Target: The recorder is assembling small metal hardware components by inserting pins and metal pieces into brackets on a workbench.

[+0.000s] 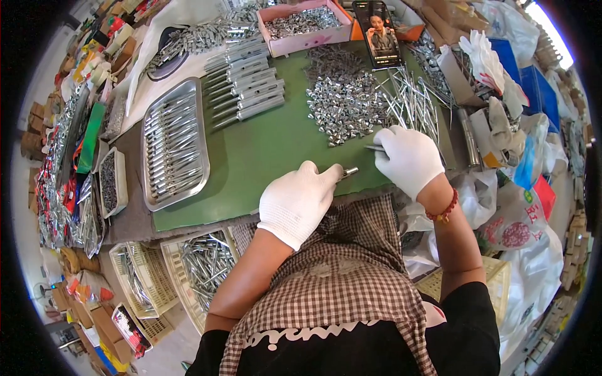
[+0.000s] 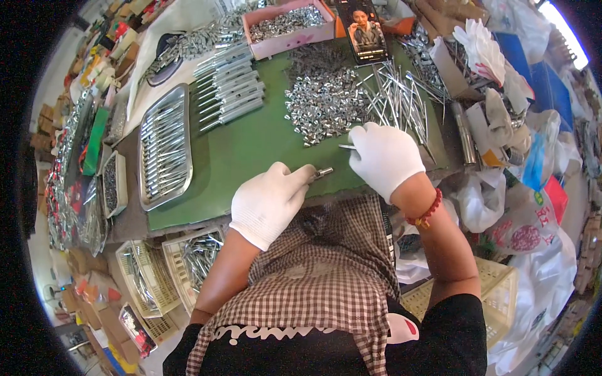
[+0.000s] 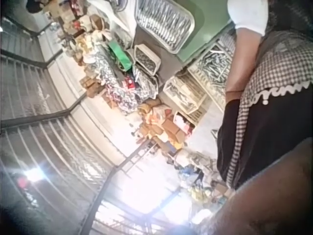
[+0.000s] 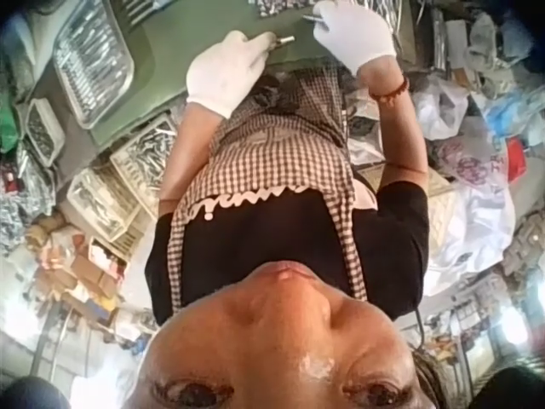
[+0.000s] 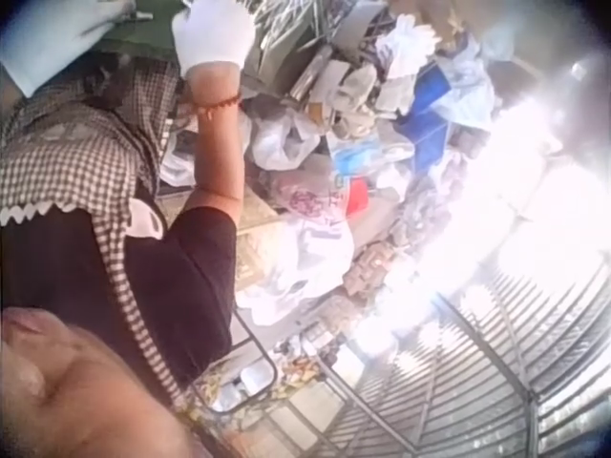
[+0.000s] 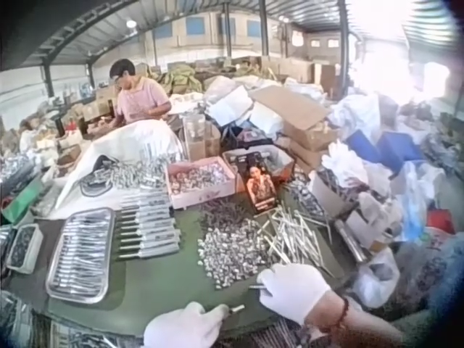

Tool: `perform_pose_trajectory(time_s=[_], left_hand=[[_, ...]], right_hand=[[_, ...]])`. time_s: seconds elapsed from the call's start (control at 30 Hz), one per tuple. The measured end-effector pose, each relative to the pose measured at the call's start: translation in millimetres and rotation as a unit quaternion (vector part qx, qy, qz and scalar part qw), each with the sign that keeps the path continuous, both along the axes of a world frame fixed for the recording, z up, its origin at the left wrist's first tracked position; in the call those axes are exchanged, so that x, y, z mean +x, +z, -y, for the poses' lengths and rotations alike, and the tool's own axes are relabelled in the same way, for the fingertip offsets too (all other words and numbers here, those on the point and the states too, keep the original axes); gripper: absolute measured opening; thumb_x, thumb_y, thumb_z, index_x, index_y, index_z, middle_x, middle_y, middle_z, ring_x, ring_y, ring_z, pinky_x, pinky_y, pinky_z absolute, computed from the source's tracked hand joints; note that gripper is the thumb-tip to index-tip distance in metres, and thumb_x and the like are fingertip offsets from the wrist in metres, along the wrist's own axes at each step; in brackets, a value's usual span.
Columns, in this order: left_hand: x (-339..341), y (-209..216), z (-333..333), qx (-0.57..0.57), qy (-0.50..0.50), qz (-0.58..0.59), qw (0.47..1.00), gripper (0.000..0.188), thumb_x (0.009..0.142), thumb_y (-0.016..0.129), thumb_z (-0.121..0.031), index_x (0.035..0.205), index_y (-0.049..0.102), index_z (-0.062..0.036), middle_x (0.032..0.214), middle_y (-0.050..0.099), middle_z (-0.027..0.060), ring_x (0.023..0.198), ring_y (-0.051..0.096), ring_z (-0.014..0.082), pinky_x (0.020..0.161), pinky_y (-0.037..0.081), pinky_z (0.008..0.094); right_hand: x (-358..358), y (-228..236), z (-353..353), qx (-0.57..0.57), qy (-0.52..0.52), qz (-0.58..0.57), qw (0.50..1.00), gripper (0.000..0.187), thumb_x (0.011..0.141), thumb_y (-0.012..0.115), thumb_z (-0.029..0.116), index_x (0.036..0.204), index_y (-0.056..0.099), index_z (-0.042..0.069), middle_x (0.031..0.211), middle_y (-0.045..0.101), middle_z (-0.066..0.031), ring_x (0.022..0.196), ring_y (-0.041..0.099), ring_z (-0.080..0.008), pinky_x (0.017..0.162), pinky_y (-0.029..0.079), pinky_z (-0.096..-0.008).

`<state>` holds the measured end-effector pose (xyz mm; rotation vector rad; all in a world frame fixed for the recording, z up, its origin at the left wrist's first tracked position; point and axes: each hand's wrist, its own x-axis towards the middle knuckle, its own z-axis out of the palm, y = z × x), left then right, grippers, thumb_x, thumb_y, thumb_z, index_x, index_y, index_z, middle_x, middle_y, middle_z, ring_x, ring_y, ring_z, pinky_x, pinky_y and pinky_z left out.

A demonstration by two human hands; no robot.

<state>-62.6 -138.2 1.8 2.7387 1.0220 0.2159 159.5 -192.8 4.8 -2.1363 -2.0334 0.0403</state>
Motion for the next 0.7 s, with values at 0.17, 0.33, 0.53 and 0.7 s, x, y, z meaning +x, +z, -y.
perform_pose_trajectory(time_s=[0.17, 0.33, 0.53, 0.7], left_hand=[[1.4, 3.5, -0.4, -0.016, -0.003, -0.004, 1.000, 0.021, 0.093, 0.057, -0.023, 0.112, 0.066, -0.0242, 0.080, 0.058, 0.0104, 0.064, 0.063, 0.0307, 0.056, 0.052, 0.0419], [-1.0, 1.6, -1.9, -0.009, -0.005, 0.001, 1.000, 0.022, 0.092, 0.057, -0.023, 0.113, 0.066, -0.0242, 0.080, 0.059, 0.0102, 0.064, 0.064, 0.0306, 0.056, 0.052, 0.0415], [0.6, 3.1, -0.8, -0.010, 0.000, 0.001, 1.000, 0.023, 0.092, 0.058, -0.023, 0.114, 0.066, -0.0240, 0.081, 0.060, 0.0099, 0.065, 0.064, 0.0298, 0.057, 0.052, 0.0412], [-0.3, 0.8, -0.9, 0.004, -0.006, 0.011, 1.000, 0.025, 0.091, 0.059, -0.024, 0.115, 0.067, -0.0234, 0.082, 0.060, 0.0092, 0.067, 0.065, 0.0291, 0.057, 0.053, 0.0409]], right_hand=[[0.7, -17.9, 5.0, 0.050, -0.009, -0.184, 0.982, 0.014, 0.084, 0.069, 0.019, 0.091, 0.067, 0.007, 0.086, 0.064, -0.0117, 0.082, 0.065, -0.0323, 0.071, 0.052, -0.0420], [-6.7, -19.0, 14.7, 0.075, -0.039, -0.120, 0.989, 0.014, 0.083, 0.071, 0.017, 0.090, 0.068, 0.005, 0.085, 0.065, -0.0109, 0.078, 0.064, -0.0295, 0.069, 0.051, -0.0379], [-27.0, -14.1, 15.9, 0.095, 0.014, -0.279, 0.955, 0.012, 0.081, 0.072, 0.016, 0.090, 0.070, 0.008, 0.084, 0.065, -0.0097, 0.077, 0.065, -0.0303, 0.067, 0.052, -0.0388], [-37.4, -19.6, 14.4, 0.126, 0.041, -0.254, 0.958, 0.012, 0.079, 0.075, 0.009, 0.089, 0.070, 0.005, 0.083, 0.065, -0.0091, 0.072, 0.065, -0.0262, 0.064, 0.052, -0.0349]])
